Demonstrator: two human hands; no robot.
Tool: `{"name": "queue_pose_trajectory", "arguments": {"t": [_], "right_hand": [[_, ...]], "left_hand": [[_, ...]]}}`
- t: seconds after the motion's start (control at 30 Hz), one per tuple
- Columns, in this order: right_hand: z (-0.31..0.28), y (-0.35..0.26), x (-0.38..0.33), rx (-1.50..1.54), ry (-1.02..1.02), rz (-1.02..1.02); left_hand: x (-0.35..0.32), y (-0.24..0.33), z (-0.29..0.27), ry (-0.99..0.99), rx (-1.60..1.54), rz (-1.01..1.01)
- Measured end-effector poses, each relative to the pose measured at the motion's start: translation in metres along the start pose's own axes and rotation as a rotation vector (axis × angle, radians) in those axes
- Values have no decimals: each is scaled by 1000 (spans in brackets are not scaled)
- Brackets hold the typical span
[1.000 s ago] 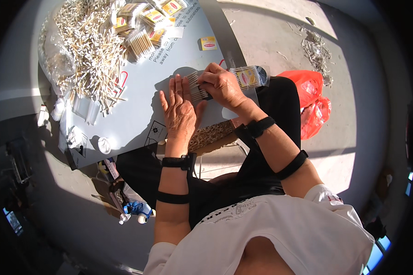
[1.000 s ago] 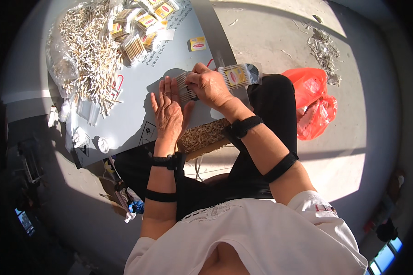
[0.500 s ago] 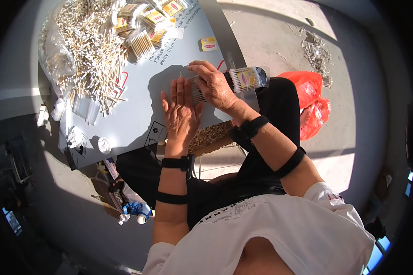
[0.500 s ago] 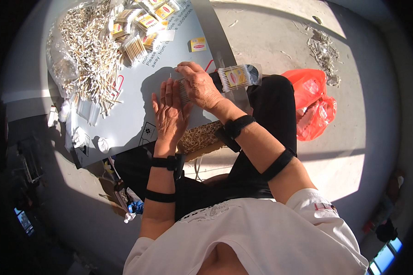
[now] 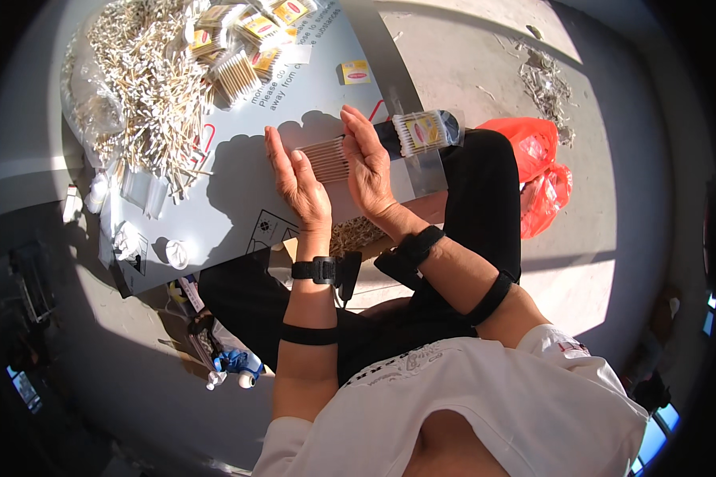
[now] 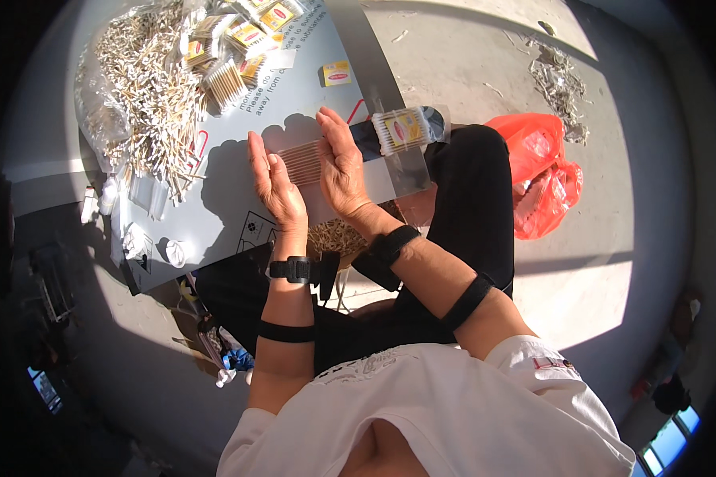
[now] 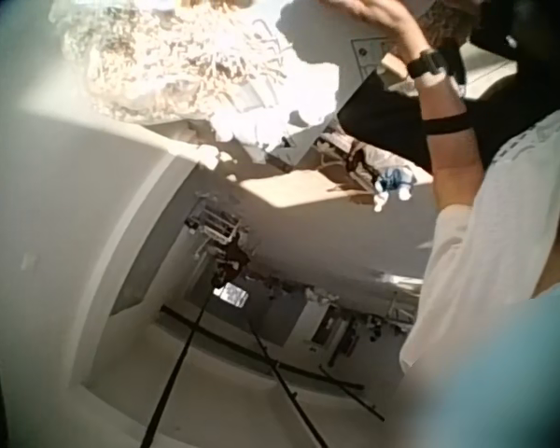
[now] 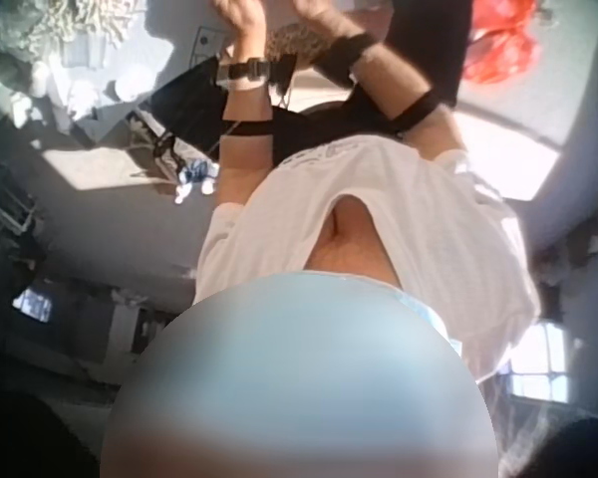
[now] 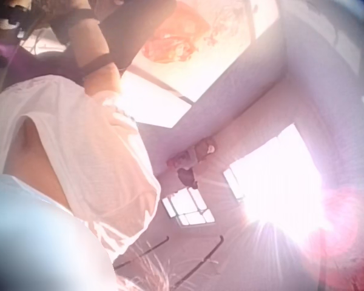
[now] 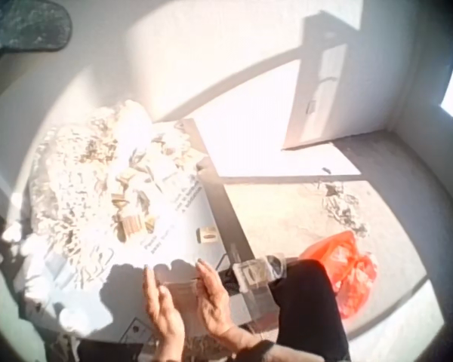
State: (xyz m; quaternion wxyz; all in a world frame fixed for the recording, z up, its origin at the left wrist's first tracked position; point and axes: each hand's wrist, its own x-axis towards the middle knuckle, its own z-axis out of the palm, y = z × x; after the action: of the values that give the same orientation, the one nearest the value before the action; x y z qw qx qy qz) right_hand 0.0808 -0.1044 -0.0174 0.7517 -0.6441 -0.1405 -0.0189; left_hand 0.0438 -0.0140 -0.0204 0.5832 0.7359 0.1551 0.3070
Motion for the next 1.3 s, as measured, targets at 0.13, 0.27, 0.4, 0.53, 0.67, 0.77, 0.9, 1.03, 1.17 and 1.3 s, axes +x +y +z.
{"name": "queue_pose_trajectory", "arguments": {"t": [0.13,0.27,0.4,0.53,0.67,0.77,0.9,1.03,1.17,1.3], "right_hand": [[-3,-1,3,-71,2,25],[-14,-8,11,-76,-54,52],[-43,-31,25,-687,-462,-218],[-54,-31,29,-1068,-692,-460],[-53,-21,26,-1176,-746,-562],[-55,-18,24,-1204,-718,-635],[-56,-17,21,-1221,-722,-676],[-54,-14,19,-1201,-670,-710],[-54,-15,19,-1254,-678,-725],[-57,-12,19,-1268,-699,-703]], "left_hand": [[-5,2,9,-21,-110,-61],[-5,5,6,37,-299,-81],[-2,16,-26,-297,322,96],[-9,26,-31,-575,863,246],[-18,24,-25,-639,1085,223],[-20,26,-23,-625,1093,209],[-21,25,-22,-626,1078,189],[-18,20,-29,-676,1114,201],[-21,25,-27,-687,1064,195],[-23,28,-22,-668,1094,190]]}}
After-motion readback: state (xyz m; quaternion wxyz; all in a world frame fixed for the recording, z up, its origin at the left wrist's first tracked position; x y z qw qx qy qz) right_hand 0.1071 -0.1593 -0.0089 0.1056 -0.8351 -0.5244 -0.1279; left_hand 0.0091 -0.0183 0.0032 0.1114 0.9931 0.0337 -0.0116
